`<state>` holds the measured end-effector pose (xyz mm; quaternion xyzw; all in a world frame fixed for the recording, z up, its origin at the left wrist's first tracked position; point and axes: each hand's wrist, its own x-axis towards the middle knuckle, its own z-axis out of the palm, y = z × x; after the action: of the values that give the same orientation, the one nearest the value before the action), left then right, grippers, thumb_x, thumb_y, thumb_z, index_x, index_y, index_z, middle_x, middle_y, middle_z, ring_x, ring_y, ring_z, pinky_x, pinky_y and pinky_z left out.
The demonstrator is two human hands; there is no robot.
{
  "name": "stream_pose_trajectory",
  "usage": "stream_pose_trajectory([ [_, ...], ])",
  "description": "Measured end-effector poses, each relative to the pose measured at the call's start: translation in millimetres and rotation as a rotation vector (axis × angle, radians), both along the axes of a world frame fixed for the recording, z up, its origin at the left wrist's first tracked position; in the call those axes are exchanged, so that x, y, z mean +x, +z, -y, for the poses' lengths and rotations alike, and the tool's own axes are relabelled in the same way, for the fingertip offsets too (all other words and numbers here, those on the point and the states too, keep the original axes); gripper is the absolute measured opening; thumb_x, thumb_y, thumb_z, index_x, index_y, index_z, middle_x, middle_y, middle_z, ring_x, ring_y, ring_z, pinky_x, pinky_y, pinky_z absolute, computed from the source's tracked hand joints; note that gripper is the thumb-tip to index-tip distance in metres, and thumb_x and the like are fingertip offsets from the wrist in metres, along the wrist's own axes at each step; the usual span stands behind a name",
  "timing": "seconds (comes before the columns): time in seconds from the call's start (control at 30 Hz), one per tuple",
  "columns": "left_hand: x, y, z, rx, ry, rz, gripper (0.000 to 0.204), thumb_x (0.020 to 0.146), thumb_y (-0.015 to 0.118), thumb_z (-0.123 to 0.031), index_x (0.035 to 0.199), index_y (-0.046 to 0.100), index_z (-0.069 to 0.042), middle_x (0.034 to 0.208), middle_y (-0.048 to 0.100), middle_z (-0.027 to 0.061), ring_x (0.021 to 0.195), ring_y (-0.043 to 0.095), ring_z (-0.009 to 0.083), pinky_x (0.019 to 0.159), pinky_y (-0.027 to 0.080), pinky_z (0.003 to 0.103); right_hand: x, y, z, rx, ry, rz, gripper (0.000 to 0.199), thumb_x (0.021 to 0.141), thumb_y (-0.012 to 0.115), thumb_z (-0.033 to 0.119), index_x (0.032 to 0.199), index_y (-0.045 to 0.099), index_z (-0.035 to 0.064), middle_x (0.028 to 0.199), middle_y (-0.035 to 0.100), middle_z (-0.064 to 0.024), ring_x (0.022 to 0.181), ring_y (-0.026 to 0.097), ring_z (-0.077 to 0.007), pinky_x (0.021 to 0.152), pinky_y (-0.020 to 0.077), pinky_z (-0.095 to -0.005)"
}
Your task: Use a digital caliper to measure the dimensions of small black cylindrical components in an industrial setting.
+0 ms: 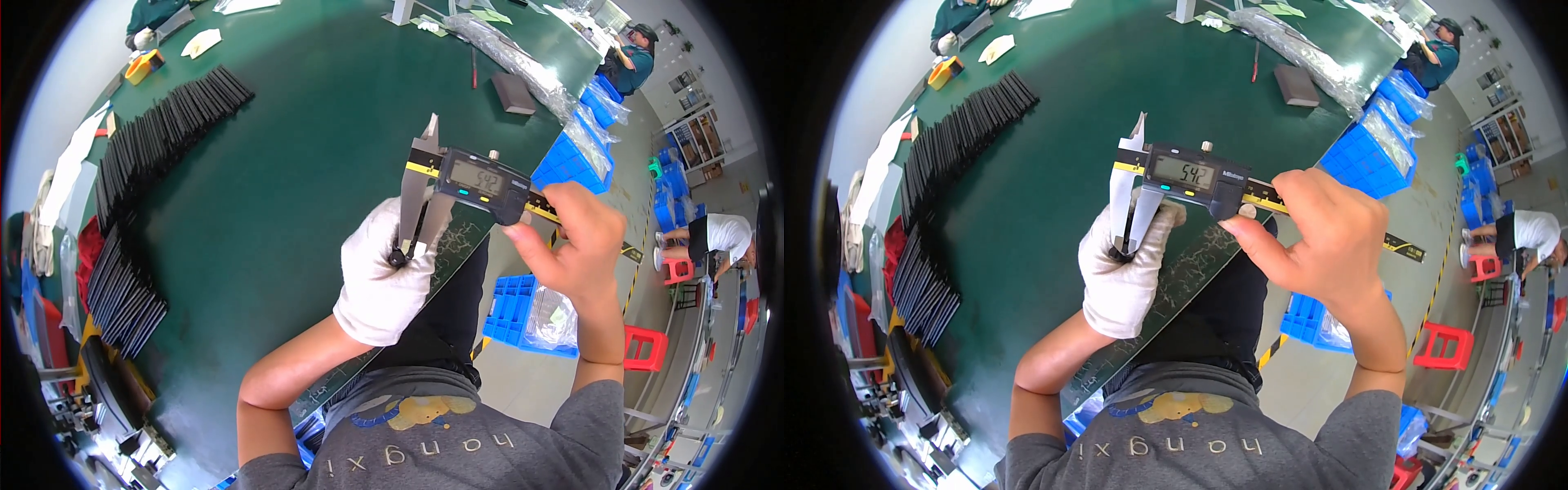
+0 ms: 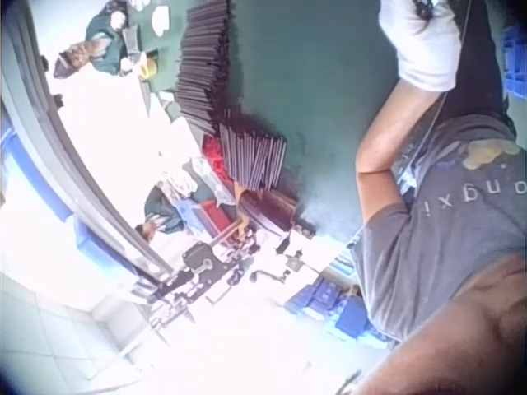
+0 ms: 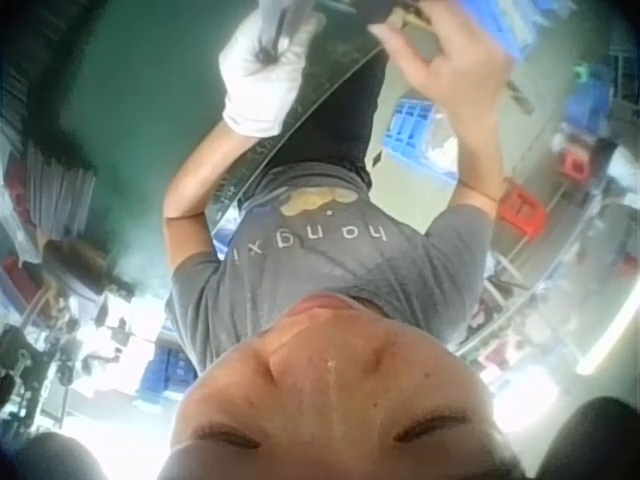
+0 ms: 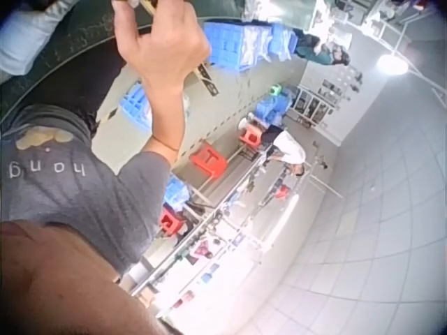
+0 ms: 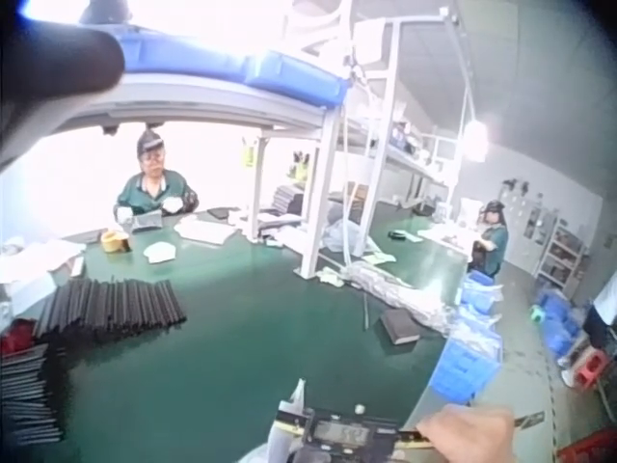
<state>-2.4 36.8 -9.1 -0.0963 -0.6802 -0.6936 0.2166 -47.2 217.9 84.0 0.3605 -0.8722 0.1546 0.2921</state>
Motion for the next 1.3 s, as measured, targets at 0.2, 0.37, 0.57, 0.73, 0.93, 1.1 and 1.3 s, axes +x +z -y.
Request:
stream_pose_trajectory([
  [0.2, 1.0, 3.2, -4.8, 0.006, 0.095, 0.021, 0.014, 0.082, 0.066, -0.004, 0.095, 0.061, -0.003, 0.075, 0.058, 0.0024, 0.064, 0.051, 0.0081, 0.061, 0.044, 0.022, -2.2, -5.3, 0.9, -0.010, 0.013, -0.049, 0.036, 0.059, 0.079, 0.032, 0.065, 0.053, 0.0073, 0.052, 0.044, -0.0033, 0.041, 0.044, -0.0198, 0.037, 0.0311, -0.0294],
  [0.37, 1.0, 2.4, -4.7, 0.001, 0.093, 0.031, 0.016, 0.082, 0.065, -0.004, 0.097, 0.061, -0.003, 0.077, 0.058, 0.0028, 0.065, 0.052, 0.0082, 0.061, 0.044, 0.022, -1.0, -4.9, -0.8, 0.029, 0.000, -0.037, 0.033, 0.062, 0.077, 0.030, 0.070, 0.055, 0.0066, 0.054, 0.047, -0.0037, 0.042, 0.046, -0.0204, 0.038, 0.0319, -0.0296],
  [0.57, -0.5, -3.3, -4.0, 0.065, 0.025, 0.031, 0.023, 0.082, 0.060, -0.002, 0.105, 0.059, -0.001, 0.087, 0.060, 0.0053, 0.073, 0.055, 0.0097, 0.064, 0.045, 0.024, 9.1, -4.6, 0.8, -0.024, -0.013, 0.055, 0.029, 0.064, 0.073, 0.023, 0.079, 0.057, 0.0039, 0.060, 0.050, -0.0050, 0.045, 0.048, -0.0215, 0.040, 0.0344, -0.0300],
  [0.73, 0.2, 3.4, -5.7, 0.086, 0.048, 0.085, 0.023, 0.082, 0.061, -0.002, 0.105, 0.059, 0.000, 0.086, 0.060, 0.0046, 0.072, 0.054, 0.0095, 0.063, 0.045, 0.023, 13.4, 0.4, 8.6, 0.002, -0.009, 0.052, 0.030, 0.065, 0.074, 0.024, 0.079, 0.057, 0.0038, 0.061, 0.051, -0.0049, 0.046, 0.049, -0.0216, 0.041, 0.0357, -0.0300],
  [0.93, 3.4, 7.6, -6.3, 0.080, 0.039, 0.144, 0.016, 0.086, 0.061, -0.003, 0.101, 0.061, -0.001, 0.085, 0.064, 0.0028, 0.077, 0.058, 0.0077, 0.072, 0.046, 0.021, 14.5, -0.2, 6.6, -0.003, -0.052, 0.032, 0.033, 0.063, 0.077, 0.029, 0.073, 0.056, 0.0054, 0.057, 0.049, -0.0040, 0.044, 0.047, -0.0203, 0.039, 0.0332, -0.0295],
  [1.1, 2.6, 7.2, -7.5, 0.051, 0.066, 0.094, 0.016, 0.085, 0.061, -0.002, 0.102, 0.060, -0.001, 0.086, 0.064, 0.0032, 0.078, 0.058, 0.0083, 0.072, 0.046, 0.022, 15.1, 3.7, 7.2, 0.040, -0.088, -0.029, 0.036, 0.061, 0.079, 0.032, 0.067, 0.054, 0.0066, 0.052, 0.045, -0.0033, 0.042, 0.044, -0.0190, 0.037, 0.0309, -0.0293],
  [1.3, 2.2, 3.8, -2.7, 0.073, 0.101, 0.106, 0.019, 0.085, 0.059, 0.001, 0.104, 0.059, 0.000, 0.089, 0.064, 0.0045, 0.080, 0.060, 0.0106, 0.074, 0.047, 0.024, 8.9, -2.9, 12.7, 0.009, -0.047, -0.050, 0.038, 0.061, 0.078, 0.037, 0.064, 0.053, 0.0084, 0.051, 0.046, -0.0019, 0.039, 0.045, -0.0190, 0.037, 0.0317, -0.0292],
])
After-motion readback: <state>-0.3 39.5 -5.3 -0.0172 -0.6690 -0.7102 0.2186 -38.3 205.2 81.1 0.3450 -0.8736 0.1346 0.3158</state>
